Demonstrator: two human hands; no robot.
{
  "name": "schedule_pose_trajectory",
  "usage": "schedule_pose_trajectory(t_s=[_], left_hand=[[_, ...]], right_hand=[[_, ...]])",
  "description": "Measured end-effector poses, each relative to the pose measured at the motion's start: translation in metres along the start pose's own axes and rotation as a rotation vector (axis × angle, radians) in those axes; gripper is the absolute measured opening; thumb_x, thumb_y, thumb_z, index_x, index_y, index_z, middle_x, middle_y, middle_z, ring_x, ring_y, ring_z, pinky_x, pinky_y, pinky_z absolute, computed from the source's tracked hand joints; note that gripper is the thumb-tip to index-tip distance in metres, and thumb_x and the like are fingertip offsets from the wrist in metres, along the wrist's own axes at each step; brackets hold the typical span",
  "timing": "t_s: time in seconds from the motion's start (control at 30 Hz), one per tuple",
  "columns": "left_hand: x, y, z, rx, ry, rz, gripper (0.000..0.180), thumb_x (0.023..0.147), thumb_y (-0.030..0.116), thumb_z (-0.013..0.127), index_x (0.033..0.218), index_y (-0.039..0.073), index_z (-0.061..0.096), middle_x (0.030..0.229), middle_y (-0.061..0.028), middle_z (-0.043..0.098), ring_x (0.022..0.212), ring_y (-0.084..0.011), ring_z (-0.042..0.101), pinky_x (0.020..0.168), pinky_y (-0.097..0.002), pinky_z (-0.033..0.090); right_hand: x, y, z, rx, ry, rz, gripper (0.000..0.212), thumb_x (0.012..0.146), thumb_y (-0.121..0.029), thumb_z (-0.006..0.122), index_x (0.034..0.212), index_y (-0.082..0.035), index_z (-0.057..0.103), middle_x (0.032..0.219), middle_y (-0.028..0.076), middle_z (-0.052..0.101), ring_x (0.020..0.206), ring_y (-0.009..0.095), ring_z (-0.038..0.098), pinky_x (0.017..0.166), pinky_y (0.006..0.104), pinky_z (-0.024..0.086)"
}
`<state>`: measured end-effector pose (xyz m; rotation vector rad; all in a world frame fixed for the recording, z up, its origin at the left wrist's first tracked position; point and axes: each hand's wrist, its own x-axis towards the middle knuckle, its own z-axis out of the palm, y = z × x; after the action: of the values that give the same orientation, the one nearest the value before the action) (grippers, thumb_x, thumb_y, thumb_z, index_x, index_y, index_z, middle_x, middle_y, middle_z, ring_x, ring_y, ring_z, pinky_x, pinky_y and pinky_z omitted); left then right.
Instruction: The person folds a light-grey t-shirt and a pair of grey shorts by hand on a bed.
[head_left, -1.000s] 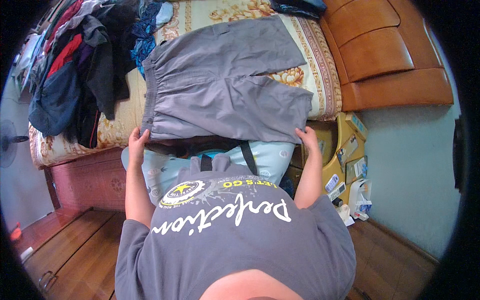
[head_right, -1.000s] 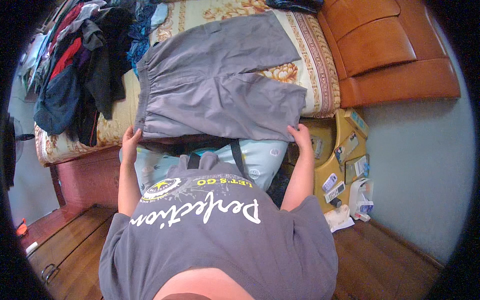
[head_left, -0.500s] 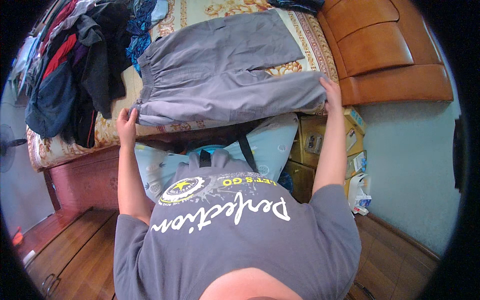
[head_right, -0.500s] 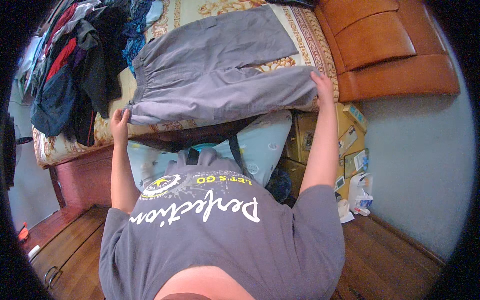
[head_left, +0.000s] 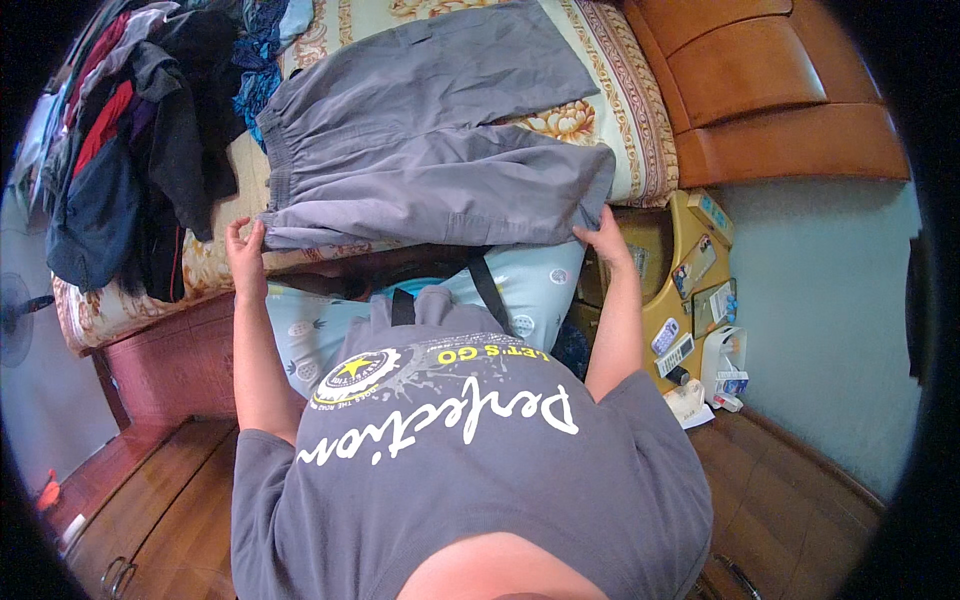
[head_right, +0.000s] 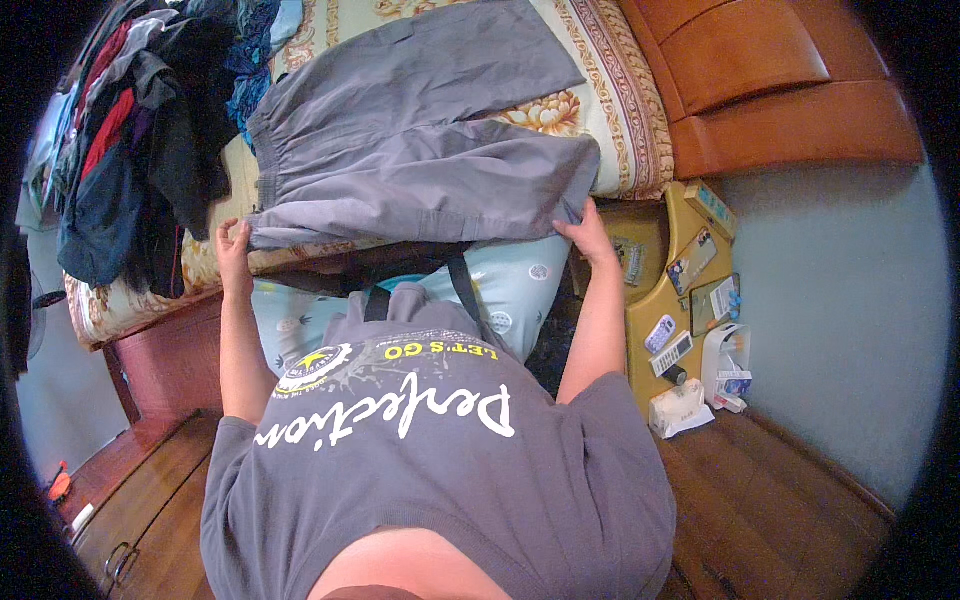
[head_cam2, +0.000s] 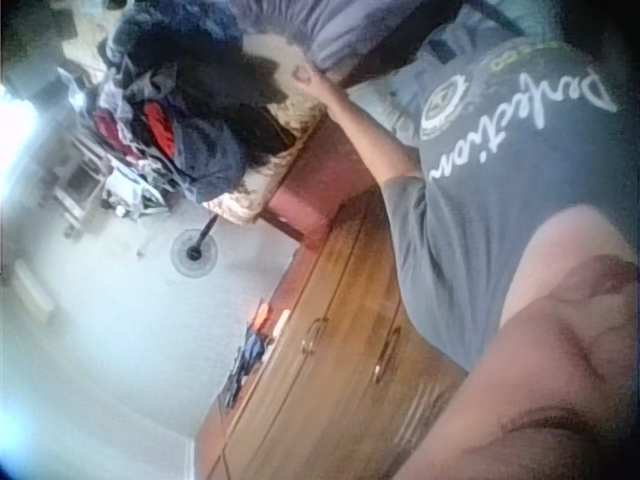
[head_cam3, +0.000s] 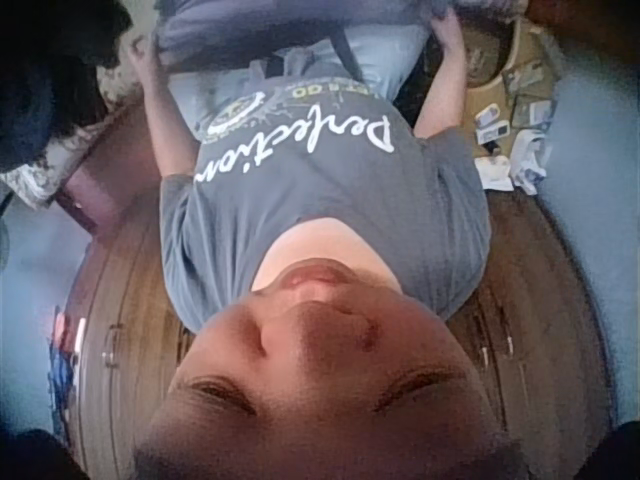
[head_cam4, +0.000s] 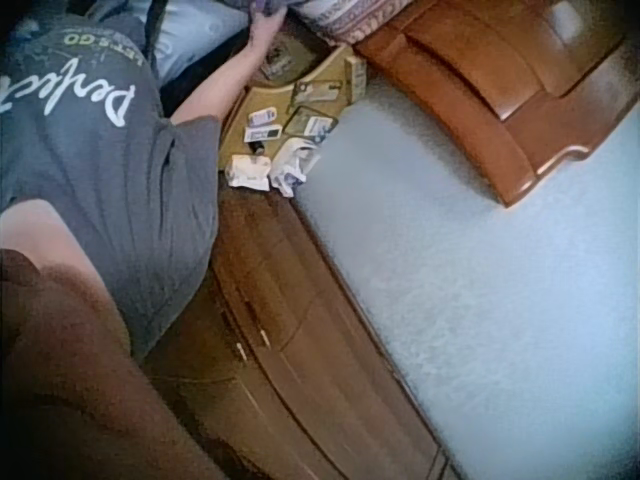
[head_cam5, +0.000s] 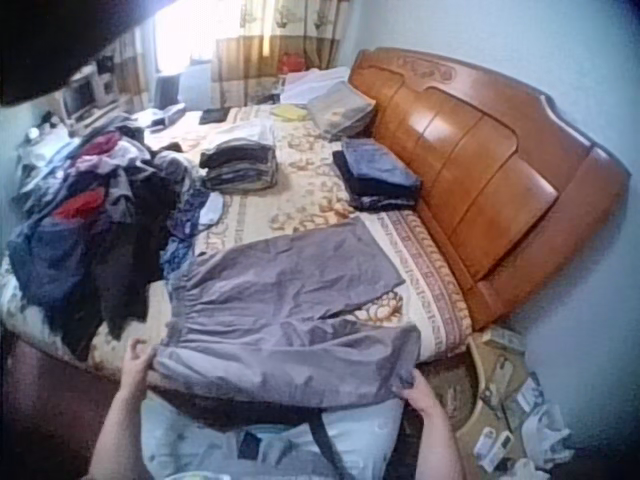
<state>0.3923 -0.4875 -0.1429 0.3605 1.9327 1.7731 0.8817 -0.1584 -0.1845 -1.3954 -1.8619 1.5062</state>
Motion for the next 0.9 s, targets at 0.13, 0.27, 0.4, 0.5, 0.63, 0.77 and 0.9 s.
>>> schedule_pose_trajectory(t_s=[0.13, 0.27, 0.4, 0.5, 0.63, 0.77, 0.9], left_hand=[[0.008, 0.027, 0.003, -0.126, -0.149, -0.068, 0.013, 0.089, 0.012, 0.055, 0.102, 0.008, 0.052, 0.087, -0.0007, 0.058, 0.078, -0.0078, 0.053, 0.071, -0.0221, 0.042], [0.007, 0.047, -0.013, 0.035, -0.270, -0.127, 0.014, 0.091, 0.011, 0.050, 0.097, 0.005, 0.061, 0.089, 0.0016, 0.060, 0.081, -0.0074, 0.054, 0.077, -0.0221, 0.041], [0.009, 0.039, -0.013, 0.418, -0.440, -0.069, 0.018, 0.090, 0.006, 0.046, 0.099, 0.001, 0.061, 0.094, -0.0005, 0.060, 0.088, -0.0088, 0.053, 0.081, -0.0222, 0.040], [0.008, 0.018, -0.011, 0.504, -0.482, -0.075, 0.020, 0.089, 0.006, 0.047, 0.105, 0.000, 0.059, 0.094, -0.0024, 0.061, 0.086, -0.0091, 0.051, 0.082, -0.0217, 0.039], [-0.009, 0.008, -0.017, 0.614, -0.548, -0.003, 0.035, 0.080, 0.003, 0.058, 0.115, 0.006, 0.052, 0.110, -0.0080, 0.055, 0.101, -0.0173, 0.051, 0.089, -0.0283, 0.038], [-0.040, 0.027, 0.004, 1.191, -0.423, 0.366, 0.069, 0.064, -0.006, 0.062, 0.125, 0.018, 0.041, 0.112, -0.0142, 0.047, 0.108, -0.0345, 0.047, 0.092, -0.0378, 0.037], [-0.027, 0.019, 0.009, 1.177, -0.333, 0.465, 0.059, 0.063, -0.011, 0.059, 0.114, 0.017, 0.052, 0.100, -0.0145, 0.047, 0.095, -0.0333, 0.050, 0.082, -0.0370, 0.041]], right_hand=[[0.002, 0.016, -0.010, 0.251, 0.165, -0.109, 0.016, 0.083, -0.003, 0.056, 0.098, 0.003, 0.059, 0.091, 0.004, 0.063, 0.081, 0.010, 0.055, 0.076, 0.0252, 0.044], [-0.008, -0.037, -0.050, -0.225, 0.439, -0.034, 0.024, 0.086, -0.017, 0.053, 0.101, 0.001, 0.059, 0.095, 0.015, 0.064, 0.085, 0.024, 0.061, 0.077, 0.0347, 0.046], [-0.016, -0.051, -0.057, -0.943, 0.091, 0.316, 0.030, 0.082, -0.024, 0.054, 0.097, 0.001, 0.060, 0.104, 0.024, 0.058, 0.097, 0.041, 0.054, 0.084, 0.0459, 0.043], [-0.017, -0.015, -0.045, -0.827, 0.052, 0.314, 0.029, 0.081, -0.023, 0.056, 0.098, 0.001, 0.060, 0.105, 0.025, 0.058, 0.098, 0.040, 0.055, 0.084, 0.0441, 0.044], [-0.037, 0.002, -0.031, -0.505, 0.209, 0.244, 0.035, 0.081, -0.021, 0.059, 0.107, 0.002, 0.056, 0.106, 0.019, 0.060, 0.099, 0.032, 0.057, 0.086, 0.0375, 0.043], [-0.078, 0.019, -0.026, 0.390, 0.041, 0.103, 0.032, 0.082, -0.016, 0.062, 0.108, 0.001, 0.054, 0.102, 0.010, 0.062, 0.093, 0.021, 0.058, 0.087, 0.0332, 0.042], [-0.096, 0.027, -0.029, 0.134, -0.072, 0.213, 0.022, 0.086, -0.009, 0.056, 0.106, -0.001, 0.057, 0.102, 0.005, 0.062, 0.091, 0.013, 0.056, 0.087, 0.0277, 0.041]])
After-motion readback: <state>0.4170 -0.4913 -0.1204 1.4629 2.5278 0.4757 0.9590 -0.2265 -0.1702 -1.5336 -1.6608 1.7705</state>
